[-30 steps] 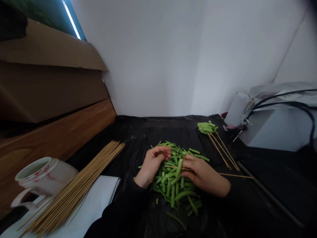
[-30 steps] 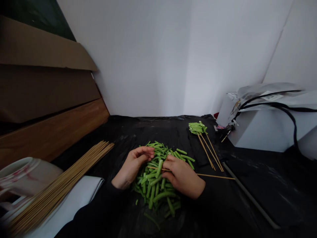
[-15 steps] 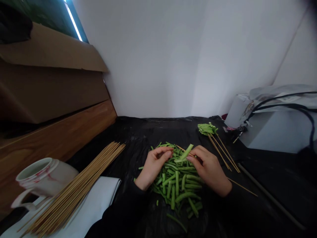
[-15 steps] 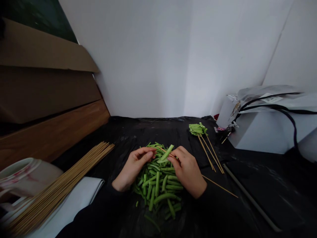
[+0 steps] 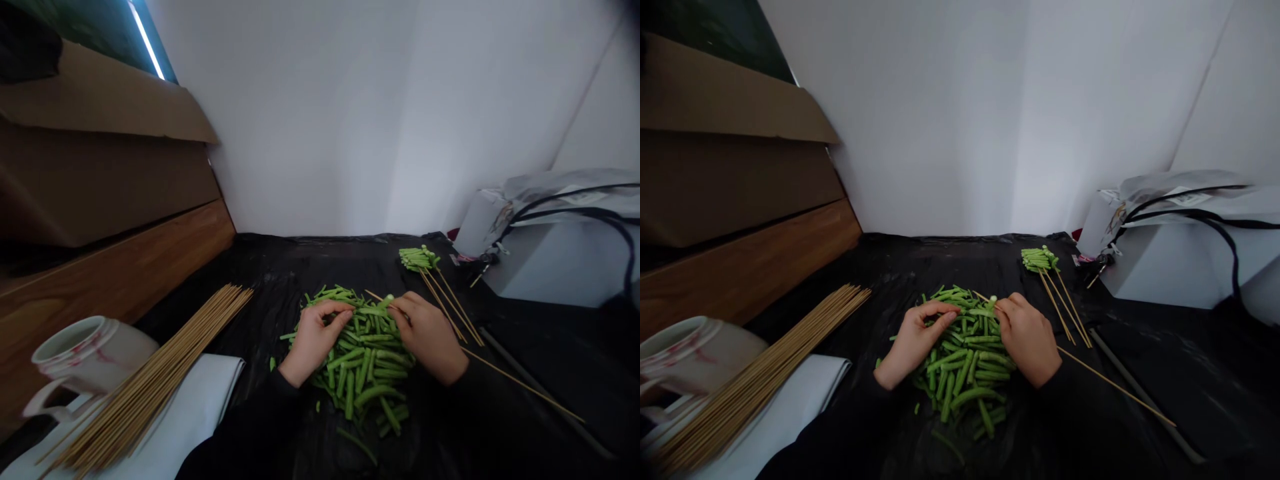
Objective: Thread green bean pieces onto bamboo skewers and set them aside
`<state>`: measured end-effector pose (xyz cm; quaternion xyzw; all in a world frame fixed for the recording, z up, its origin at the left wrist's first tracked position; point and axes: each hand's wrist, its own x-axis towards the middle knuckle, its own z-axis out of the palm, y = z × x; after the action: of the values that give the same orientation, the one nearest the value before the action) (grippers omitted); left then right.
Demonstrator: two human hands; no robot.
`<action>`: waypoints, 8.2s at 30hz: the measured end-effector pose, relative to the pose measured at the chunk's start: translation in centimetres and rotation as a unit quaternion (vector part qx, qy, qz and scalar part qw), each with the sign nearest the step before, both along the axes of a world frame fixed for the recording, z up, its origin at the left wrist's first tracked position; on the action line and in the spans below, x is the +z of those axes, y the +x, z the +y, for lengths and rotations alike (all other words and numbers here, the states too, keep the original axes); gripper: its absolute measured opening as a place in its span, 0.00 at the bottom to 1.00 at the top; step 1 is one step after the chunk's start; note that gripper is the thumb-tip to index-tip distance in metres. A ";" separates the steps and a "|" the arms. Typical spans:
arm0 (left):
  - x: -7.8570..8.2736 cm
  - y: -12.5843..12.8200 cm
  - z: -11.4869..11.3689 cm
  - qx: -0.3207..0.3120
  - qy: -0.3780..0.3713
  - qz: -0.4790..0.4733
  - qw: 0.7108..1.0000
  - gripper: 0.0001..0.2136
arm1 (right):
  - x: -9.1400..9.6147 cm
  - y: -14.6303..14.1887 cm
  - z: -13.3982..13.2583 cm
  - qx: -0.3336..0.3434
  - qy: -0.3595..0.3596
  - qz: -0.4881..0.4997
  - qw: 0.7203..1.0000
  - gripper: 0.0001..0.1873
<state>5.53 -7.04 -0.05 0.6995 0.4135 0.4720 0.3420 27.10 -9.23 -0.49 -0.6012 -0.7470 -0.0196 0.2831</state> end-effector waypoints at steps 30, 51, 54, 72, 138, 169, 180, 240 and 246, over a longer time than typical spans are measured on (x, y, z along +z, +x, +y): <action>0.2 0.2 -0.3 -0.011 -0.005 -0.044 0.999 0.07 | -0.4 -2.7 -1.1 0.055 0.094 0.090 0.990 0.07; 0.7 -0.6 0.1 -0.101 -0.239 -0.323 0.910 0.21 | -0.2 -3.7 -2.3 0.051 0.183 -0.027 0.981 0.13; 0.8 -0.4 0.0 -0.104 -0.242 -0.324 0.908 0.19 | -0.1 -3.7 -2.3 0.049 0.180 -0.023 0.982 0.13; 0.3 -0.3 0.2 -0.083 -0.264 -0.342 0.898 0.12 | 0.1 -3.1 -2.5 0.061 0.183 -0.033 0.981 0.14; 1.1 -0.1 -0.5 -0.088 -0.270 -0.280 0.917 0.09 | -1.0 -4.1 -2.6 0.118 0.210 0.074 0.968 0.16; -0.8 -0.5 0.6 -0.035 0.026 0.084 0.996 0.03 | -0.6 -0.1 -0.2 0.108 -0.085 0.003 0.991 0.06; -0.1 -0.5 0.3 0.024 0.010 0.009 1.000 0.07 | 0.8 0.1 -0.3 0.103 0.031 0.094 0.990 0.07; 1.1 -0.8 0.2 -0.103 -0.321 -0.380 0.861 0.08 | 0.3 -2.9 -2.5 0.040 0.200 -0.047 0.978 0.16; 1.0 -0.8 0.2 -0.095 -0.315 -0.379 0.865 0.10 | 0.2 -3.1 -2.2 0.014 0.143 -0.040 0.989 0.16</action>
<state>4.77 -6.80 0.97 0.3577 0.3104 0.5103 0.7179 24.01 -11.46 -0.33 -0.5427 -0.7555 -0.1464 0.3364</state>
